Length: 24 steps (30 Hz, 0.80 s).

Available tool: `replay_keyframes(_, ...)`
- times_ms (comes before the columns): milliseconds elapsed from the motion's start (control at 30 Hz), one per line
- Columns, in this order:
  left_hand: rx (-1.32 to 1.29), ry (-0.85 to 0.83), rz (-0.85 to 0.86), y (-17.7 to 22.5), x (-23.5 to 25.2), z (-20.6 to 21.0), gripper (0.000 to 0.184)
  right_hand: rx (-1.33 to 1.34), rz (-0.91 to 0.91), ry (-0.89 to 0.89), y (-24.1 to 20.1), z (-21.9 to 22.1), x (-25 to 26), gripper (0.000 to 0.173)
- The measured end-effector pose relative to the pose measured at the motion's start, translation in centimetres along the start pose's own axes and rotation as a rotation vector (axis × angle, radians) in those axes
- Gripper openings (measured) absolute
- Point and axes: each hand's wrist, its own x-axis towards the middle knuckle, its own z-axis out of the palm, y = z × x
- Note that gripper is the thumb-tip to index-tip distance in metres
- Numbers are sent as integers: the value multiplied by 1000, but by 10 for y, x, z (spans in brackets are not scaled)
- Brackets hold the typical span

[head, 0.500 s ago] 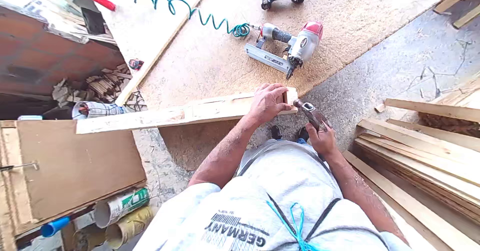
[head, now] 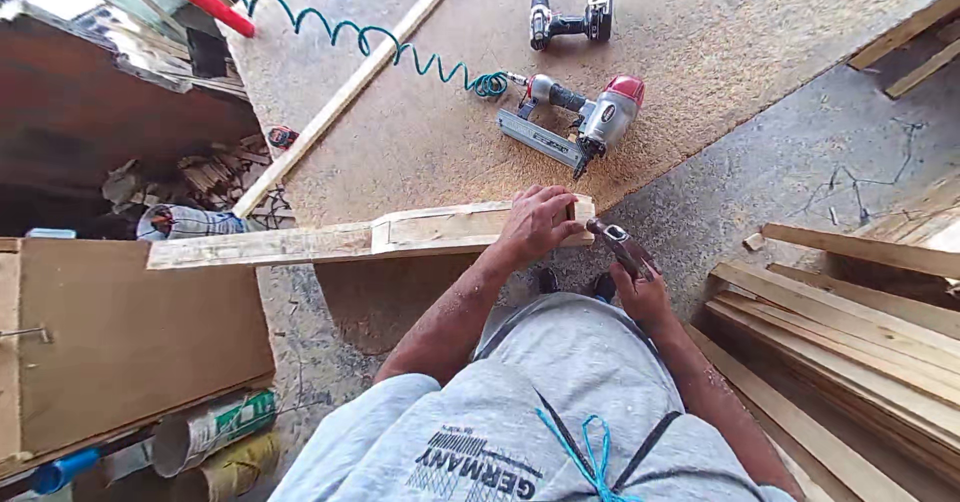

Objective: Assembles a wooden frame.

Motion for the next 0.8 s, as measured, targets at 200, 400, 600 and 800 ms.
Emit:
replay_keyframes(200,35,29,-31,5,3,3,50,-10,-76,12,-4,-6,2,54)
replay_keyframes(400,45,52,-18,4,3,4,49,86,-95,49,1,-4,-4,54)
replay_keyframes(600,45,41,-20,6,1,3,47,139,-42,46,-5,-6,-1,53)
replay_keyframes(800,45,45,-7,6,2,3,46,32,32,-53,-17,-10,12,61)
